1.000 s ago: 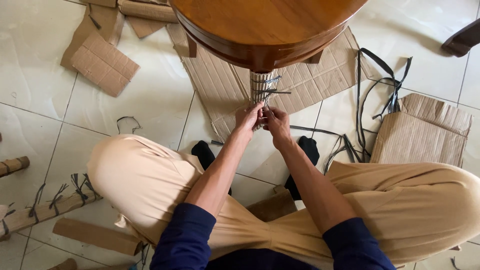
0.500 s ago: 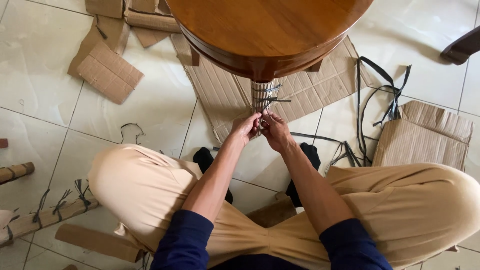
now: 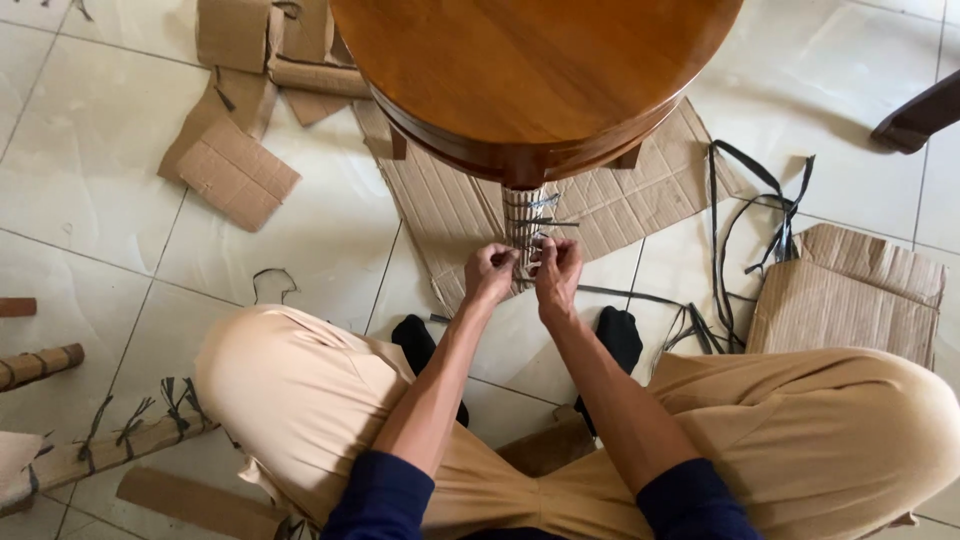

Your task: Untangle and wrap strings around the legs of a wooden stool

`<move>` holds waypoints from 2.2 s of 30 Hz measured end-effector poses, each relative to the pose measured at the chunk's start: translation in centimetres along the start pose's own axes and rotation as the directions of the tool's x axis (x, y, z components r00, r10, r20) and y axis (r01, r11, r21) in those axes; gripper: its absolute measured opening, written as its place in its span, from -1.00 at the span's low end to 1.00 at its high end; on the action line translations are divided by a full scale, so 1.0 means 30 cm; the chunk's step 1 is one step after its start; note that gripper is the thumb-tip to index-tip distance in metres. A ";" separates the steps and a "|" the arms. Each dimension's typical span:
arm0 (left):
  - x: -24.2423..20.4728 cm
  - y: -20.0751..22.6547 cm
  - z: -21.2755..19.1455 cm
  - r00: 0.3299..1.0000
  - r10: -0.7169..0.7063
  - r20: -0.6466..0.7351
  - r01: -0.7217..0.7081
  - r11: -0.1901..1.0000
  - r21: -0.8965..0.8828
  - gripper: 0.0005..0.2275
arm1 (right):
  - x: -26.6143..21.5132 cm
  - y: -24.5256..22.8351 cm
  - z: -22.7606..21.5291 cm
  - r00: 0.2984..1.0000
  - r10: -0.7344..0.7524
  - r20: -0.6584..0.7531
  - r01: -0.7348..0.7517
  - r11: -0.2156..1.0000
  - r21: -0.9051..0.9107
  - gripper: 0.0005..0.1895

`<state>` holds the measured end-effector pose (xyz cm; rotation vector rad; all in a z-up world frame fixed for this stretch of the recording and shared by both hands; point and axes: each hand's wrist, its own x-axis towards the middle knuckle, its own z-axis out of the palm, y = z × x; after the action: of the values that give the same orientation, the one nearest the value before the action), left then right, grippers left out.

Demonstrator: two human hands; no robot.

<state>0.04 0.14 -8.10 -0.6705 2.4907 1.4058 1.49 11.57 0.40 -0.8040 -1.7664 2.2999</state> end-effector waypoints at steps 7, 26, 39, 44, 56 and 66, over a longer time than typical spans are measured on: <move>-0.076 0.061 -0.057 0.985 0.081 -0.150 -0.112 0.970 -0.216 -0.89 | 0.022 -0.055 0.009 0.996 0.086 -0.009 -0.081 0.966 0.246 -0.93; -0.153 0.190 -0.126 0.883 0.274 -0.381 -0.329 0.940 -0.086 -0.98 | 0.290 0.025 0.015 0.984 0.176 -0.017 -0.167 0.956 0.240 -0.91; -0.165 0.161 -0.078 0.926 0.144 -0.350 -0.241 0.937 -0.251 -0.94 | 0.146 0.007 -0.046 0.973 0.211 -0.091 -0.191 0.963 0.192 -0.75; -0.166 0.166 -0.080 0.941 0.143 -0.307 -0.229 0.937 -0.265 -0.91 | 0.098 -0.019 -0.015 0.991 0.117 -0.066 -0.117 0.993 0.001 -0.67; -0.158 0.192 -0.036 0.971 -0.208 -0.116 0.089 0.770 -0.632 -0.83 | 0.114 -0.058 -0.037 0.985 0.158 0.061 -0.140 0.962 -0.235 -0.75; -0.114 0.208 0.041 0.866 -0.490 0.097 0.321 0.399 -0.859 -0.64 | 0.192 -0.053 -0.068 0.986 0.129 0.104 -0.078 0.916 -0.393 -0.75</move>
<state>-0.01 4.94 -2.69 -1.5089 1.3092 2.3810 -2.76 16.18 -0.38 -0.8393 -2.3383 2.1312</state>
